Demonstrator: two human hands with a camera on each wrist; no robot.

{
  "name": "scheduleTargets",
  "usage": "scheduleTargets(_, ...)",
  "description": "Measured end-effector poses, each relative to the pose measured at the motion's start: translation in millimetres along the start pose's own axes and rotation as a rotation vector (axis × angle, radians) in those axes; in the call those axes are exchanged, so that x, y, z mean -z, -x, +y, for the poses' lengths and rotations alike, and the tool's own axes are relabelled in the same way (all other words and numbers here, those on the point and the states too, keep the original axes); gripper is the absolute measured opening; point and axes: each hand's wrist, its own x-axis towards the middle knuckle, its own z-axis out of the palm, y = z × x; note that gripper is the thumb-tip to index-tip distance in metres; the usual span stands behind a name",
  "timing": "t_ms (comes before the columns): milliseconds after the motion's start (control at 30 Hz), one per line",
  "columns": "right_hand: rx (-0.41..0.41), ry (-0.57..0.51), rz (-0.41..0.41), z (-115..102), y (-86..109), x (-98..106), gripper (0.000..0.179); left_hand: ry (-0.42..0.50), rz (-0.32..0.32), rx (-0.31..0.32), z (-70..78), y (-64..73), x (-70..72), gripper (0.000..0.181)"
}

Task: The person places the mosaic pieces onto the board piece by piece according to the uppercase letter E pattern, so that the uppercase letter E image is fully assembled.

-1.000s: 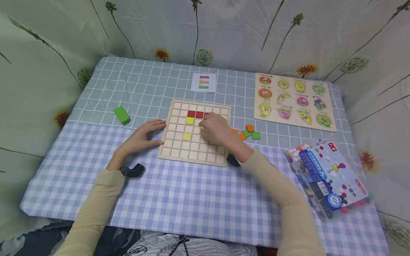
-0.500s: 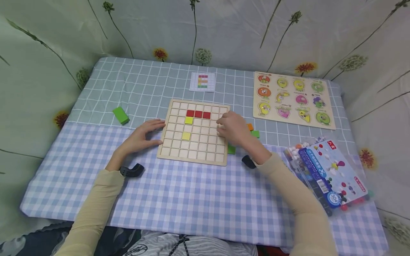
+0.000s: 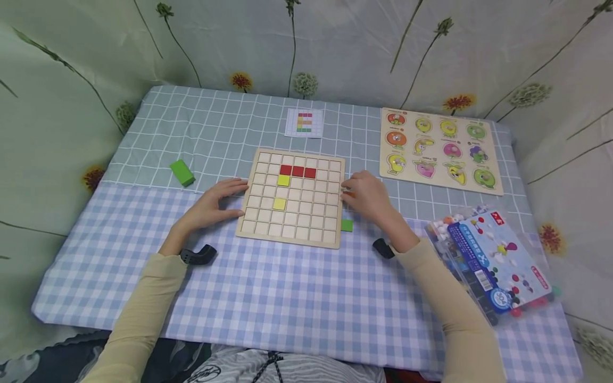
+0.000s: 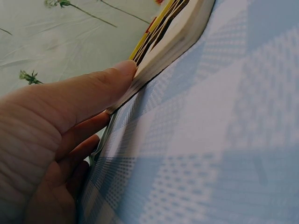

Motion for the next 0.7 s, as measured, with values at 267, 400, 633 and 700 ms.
scheduleTargets(267, 0.001, 0.019, 0.012, 7.1, 3.1, -4.7, 0.026, 0.01, 0.011, -0.008, -2.4, -0.1, -1.1, 0.061)
scheduleTargets(400, -0.013, 0.022, -0.008, 7.9, 4.5, -4.7, 0.023, 0.013, 0.009, -0.006, -1.1, -0.4, -0.7, 0.062)
scheduleTargets(633, -0.051, 0.043, -0.06, 8.6, 6.8, -4.8, 0.024, 0.016, 0.004, 0.004, 0.1, -0.4, 0.0, 0.062)
scheduleTargets(700, -0.056, 0.046, -0.071, 9.0, 7.0, -5.2, 0.025, 0.015, 0.003, 0.006, -0.1, -0.5, -0.3, 0.062)
